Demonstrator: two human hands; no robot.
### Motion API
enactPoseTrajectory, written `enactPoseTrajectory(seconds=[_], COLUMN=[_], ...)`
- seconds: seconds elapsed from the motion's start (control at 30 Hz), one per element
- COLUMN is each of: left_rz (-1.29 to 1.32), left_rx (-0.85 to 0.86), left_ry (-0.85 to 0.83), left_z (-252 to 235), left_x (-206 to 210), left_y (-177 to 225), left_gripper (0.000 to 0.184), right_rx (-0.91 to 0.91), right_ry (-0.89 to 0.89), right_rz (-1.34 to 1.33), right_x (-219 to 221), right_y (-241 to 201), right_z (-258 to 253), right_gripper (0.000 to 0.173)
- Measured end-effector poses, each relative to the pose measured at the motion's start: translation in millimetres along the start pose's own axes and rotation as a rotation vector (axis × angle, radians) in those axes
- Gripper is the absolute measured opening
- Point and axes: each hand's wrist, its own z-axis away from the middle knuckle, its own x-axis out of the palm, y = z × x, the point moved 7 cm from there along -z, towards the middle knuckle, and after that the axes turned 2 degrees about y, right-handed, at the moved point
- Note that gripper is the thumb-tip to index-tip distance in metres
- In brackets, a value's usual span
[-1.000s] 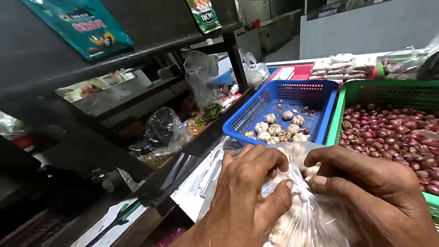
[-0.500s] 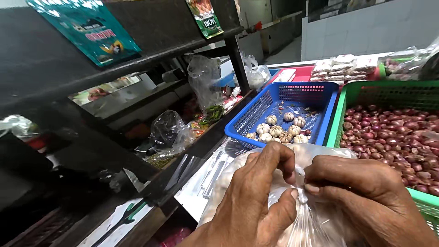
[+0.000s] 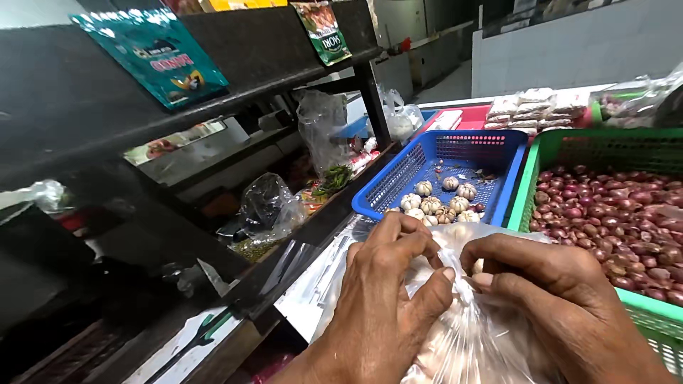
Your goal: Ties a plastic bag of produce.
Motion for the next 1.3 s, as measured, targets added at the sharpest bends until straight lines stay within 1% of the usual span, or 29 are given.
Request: enactPoseTrajectory(seconds=[0.07,0.13,0.23,0.33,0.47,0.6,0.7,0.83,0.93,1.03,1.13,1.3], left_rz=[0.034,0.024,-0.029,-0.009,0.088,0.17,0.156,0.147,0.06,-0.027,0.012,0.147], left_rx=[0.021,0.077,0.17,0.197,0.17,0.118,0.118,0.135,0.163,0.213,0.201,0.172], left_ry=[-0.024,-0.018,0.022,0.023,-0.005,-0.014,0.011,0.002,-0.01,0.01,0.014,-0.009], left_z=[-3.8,-6.1,-7.6,-6.7,-6.7,-6.6,-5.2,-5.8,-7.4,-8.1,-7.4,-6.2], left_x=[1.9,4.1,2.9,3.7,5.6,6.0,4.5,5.3,7.2,6.9,6.1,6.9], left_y=[5.8,14.6,23.8,25.2,22.1,18.1,19.1,19.7,24.6,32.3,30.9,26.0], left_gripper=[0.024,0.015,0.011,0.008,0.008,0.005,0.005,0.008,0.015,0.011,0.009,0.011], right_rx=[-0.007,-0.01,-0.032,-0.087,-0.179,-0.209,-0.18,-0.164,-0.155,-0.165,-0.173,-0.151], right_ry=[-0.005,-0.009,-0.021,-0.034,-0.022,0.01,0.035,0.063,0.071,0.069,0.09,0.156], right_rz=[-0.004,-0.023,-0.038,-0.026,-0.011,0.007,-0.002,-0.006,-0.008,-0.01,0.023,0.082], right_x=[0.7,1.3,1.8,3.2,2.8,0.0,-2.2,-2.8,-3.0,-2.7,-3.1,-9.3], right_y=[0.1,0.3,-0.7,-2.3,-6.1,-9.1,-9.1,-8.1,-7.7,-8.0,-8.6,-7.8], right_z=[0.0,-0.1,-0.3,-0.5,-0.2,-0.1,-0.5,-0.7,-0.5,-0.5,-0.1,-0.4], right_gripper=[0.017,0.018,0.021,0.02,0.019,0.018,0.017,0.017,0.018,0.018,0.018,0.021])
